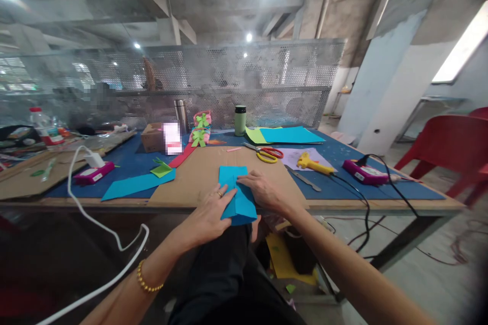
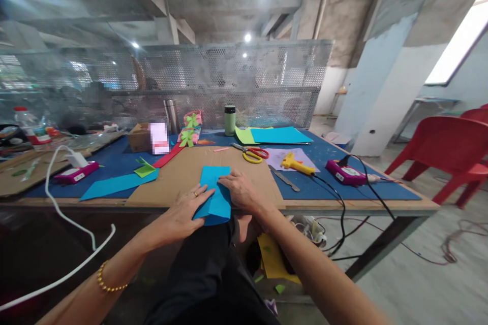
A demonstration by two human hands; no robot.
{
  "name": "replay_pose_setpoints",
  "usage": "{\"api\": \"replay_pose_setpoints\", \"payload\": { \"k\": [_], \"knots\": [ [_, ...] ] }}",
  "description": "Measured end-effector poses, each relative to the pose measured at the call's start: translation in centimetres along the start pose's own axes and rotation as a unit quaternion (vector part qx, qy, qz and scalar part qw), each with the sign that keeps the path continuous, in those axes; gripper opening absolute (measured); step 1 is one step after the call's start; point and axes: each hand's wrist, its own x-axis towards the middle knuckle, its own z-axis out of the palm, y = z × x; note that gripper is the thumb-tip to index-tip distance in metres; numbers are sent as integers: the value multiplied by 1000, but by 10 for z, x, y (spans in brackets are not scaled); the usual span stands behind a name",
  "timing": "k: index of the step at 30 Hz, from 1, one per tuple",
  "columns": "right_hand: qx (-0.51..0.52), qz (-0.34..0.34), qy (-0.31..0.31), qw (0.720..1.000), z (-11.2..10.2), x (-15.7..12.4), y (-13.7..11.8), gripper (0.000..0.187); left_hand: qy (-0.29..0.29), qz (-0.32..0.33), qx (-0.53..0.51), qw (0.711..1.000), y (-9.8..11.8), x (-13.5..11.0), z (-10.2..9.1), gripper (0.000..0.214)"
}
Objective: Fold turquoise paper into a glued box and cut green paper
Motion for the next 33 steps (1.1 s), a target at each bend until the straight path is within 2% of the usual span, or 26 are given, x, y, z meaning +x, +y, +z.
{"api": "replay_pose_setpoints", "payload": {
  "k": [9, 14, 17, 20, 25, 29, 33],
  "knots": [
    [6, -13, 2, 1000, -12, -4, -10, 34, 54, -1, -53, 997, -1, 1, -2, 66],
    [48, -38, 29, 998, -15, -9, -5, 34, 91, -11, -69, 993, -4, 0, -7, 68],
    [59, -32, 29, 997, -11, -15, -2, 36, 75, -41, -61, 995, -2, 2, -15, 70],
    [69, -25, 30, 997, -9, -20, -3, 40, 25, -60, -40, 997, 3, 6, -26, 72],
    [78, 6, 47, 996, -12, -25, -9, 39, -41, -30, 13, 999, 2, 9, -35, 75],
    [78, 0, 44, 996, -16, -25, -11, 36, -23, 14, 82, 996, -2, 4, -32, 81],
    [59, 14, 20, 998, -16, -25, -11, 36, 7, 64, 168, 984, -3, 4, -27, 76]
  ]
}}
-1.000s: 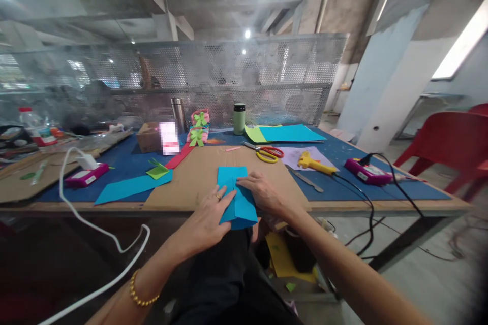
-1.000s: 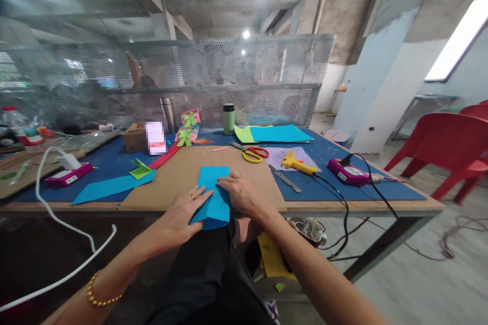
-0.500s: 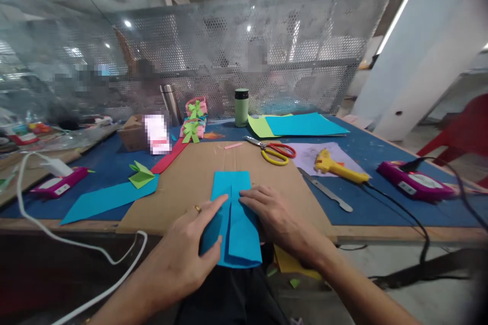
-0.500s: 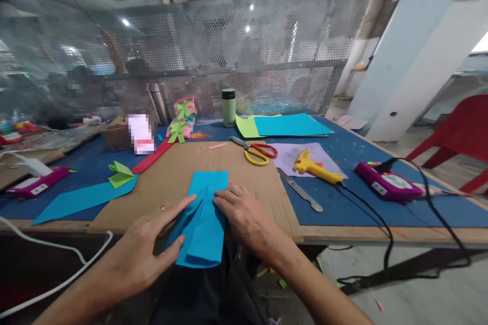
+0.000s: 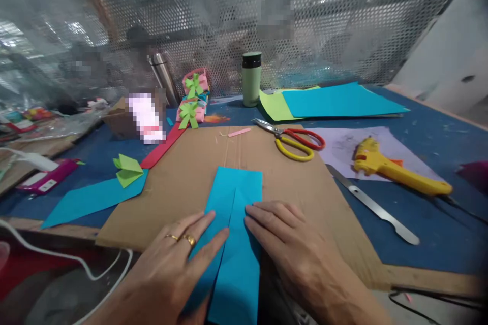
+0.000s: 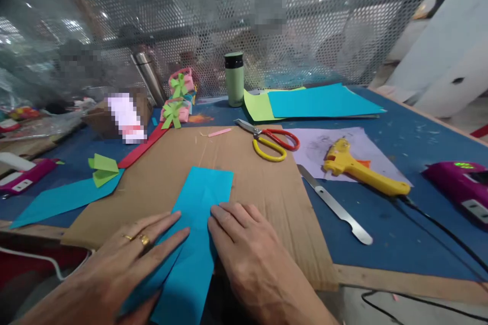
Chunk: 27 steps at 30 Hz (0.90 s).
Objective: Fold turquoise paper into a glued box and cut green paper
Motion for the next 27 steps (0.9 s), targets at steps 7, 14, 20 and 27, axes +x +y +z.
{"api": "replay_pose_setpoints", "payload": {
  "k": [7, 14, 20, 27],
  "knots": [
    [43, 10, 10, 999, -4, -6, 2, 31, -6, 25, 47, 999, -3, 10, 4, 73],
    [71, 65, 72, 993, -14, -23, -1, 31, 16, 17, 31, 999, -1, 6, 9, 68],
    [-4, 15, 60, 998, -15, -12, -2, 32, 65, 70, 46, 994, -16, 8, 26, 54],
    [-35, -55, 24, 998, -6, 2, -1, 38, 71, 99, 13, 992, -39, 2, 27, 52]
  ]
}}
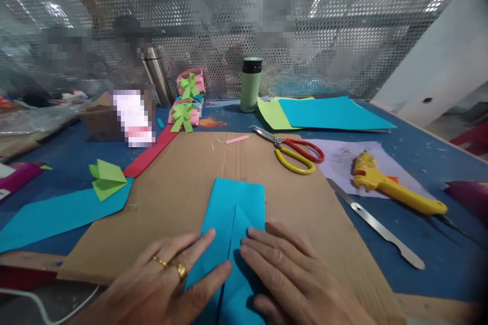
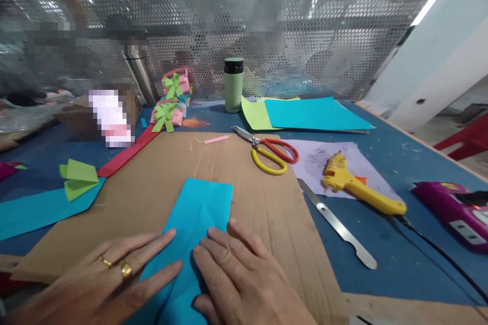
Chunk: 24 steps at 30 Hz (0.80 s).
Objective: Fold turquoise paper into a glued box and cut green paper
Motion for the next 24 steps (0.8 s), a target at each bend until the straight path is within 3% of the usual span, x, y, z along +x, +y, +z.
{"api": "replay_pose_setpoints", "payload": {
  "k": [2, 5, 10, 16, 24],
  "knots": [
    [8, 4, -3, 1000, 3, 1, 0, 38, -16, -26, -26, 999, -9, 11, -15, 51],
    [6, 12, 1, 1000, 6, 2, 0, 35, -14, -97, -45, 994, -27, 48, -32, 50],
    [-3, 12, 6, 1000, 5, -1, -2, 30, -86, -174, -50, 980, -53, 102, -17, 49],
    [12, 18, -1, 1000, 6, -3, -7, 26, -95, -212, -113, 966, -64, 102, 8, 58],
    [45, 2, -18, 999, 2, -2, -7, 27, -122, -217, -172, 953, -56, 109, -5, 36]
  ]
}}
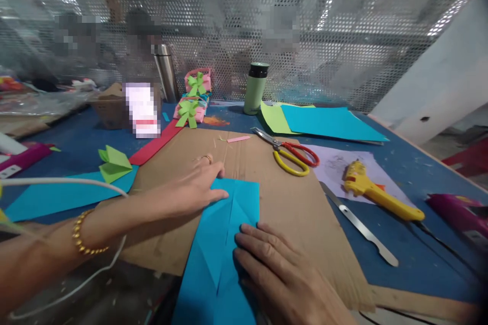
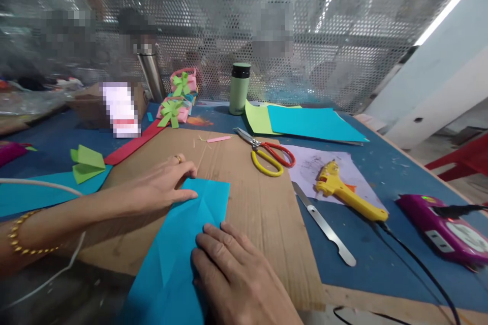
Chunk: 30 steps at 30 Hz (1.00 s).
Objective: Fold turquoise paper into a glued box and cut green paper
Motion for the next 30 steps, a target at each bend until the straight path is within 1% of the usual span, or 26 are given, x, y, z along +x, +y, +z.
{"api": "replay_pose_setpoints", "payload": {
  "k": [3, 7, 10, 13, 15, 17, 19, 20, 21, 23, 24, 26, 28, 30],
  "knots": [
    [16, -5, -11, 1000, -1, -1, -1, 30, -6, -5, -37, 999, 1, -1, -3, 31],
    [35, 9, -22, 999, 0, -3, -3, 31, 8, -66, -101, 993, 8, -3, -3, 31],
    [40, 15, -32, 999, 0, -3, -4, 31, 46, -85, -157, 983, 14, -6, 0, 35],
    [42, 7, -28, 999, -1, -2, -7, 32, 93, -89, -224, 966, 19, -11, 4, 23],
    [44, 9, -23, 999, -5, -1, -8, 31, 108, -105, -288, 946, 24, -15, 6, 16],
    [56, 20, -9, 998, -10, -1, -8, 30, 108, -117, -371, 915, 29, -20, 4, 17],
    [66, 59, 29, 996, -18, 0, -2, 32, 102, -117, -456, 877, 34, -25, 1, 22],
    [66, 94, 64, 991, -22, 2, 2, 34, 97, -112, -492, 858, 37, -27, -1, 25],
    [64, 138, 101, 983, -26, 5, 7, 36, 93, -109, -520, 842, 40, -29, -3, 27],
    [78, 238, 166, 954, -33, 13, 18, 40, 88, -101, -552, 823, 47, -32, -6, 31],
    [110, 277, 171, 939, -36, 19, 23, 41, 85, -95, -561, 818, 50, -33, -6, 33],
    [222, 326, 153, 906, -40, 33, 27, 46, 79, -77, -572, 813, 58, -34, -6, 36],
    [360, 357, 127, 853, -41, 45, 27, 47, 83, -60, -584, 805, 65, -35, -4, 40],
    [463, 382, 121, 791, -40, 53, 23, 46, 87, -54, -596, 797, 71, -35, -1, 46]
  ]
}}
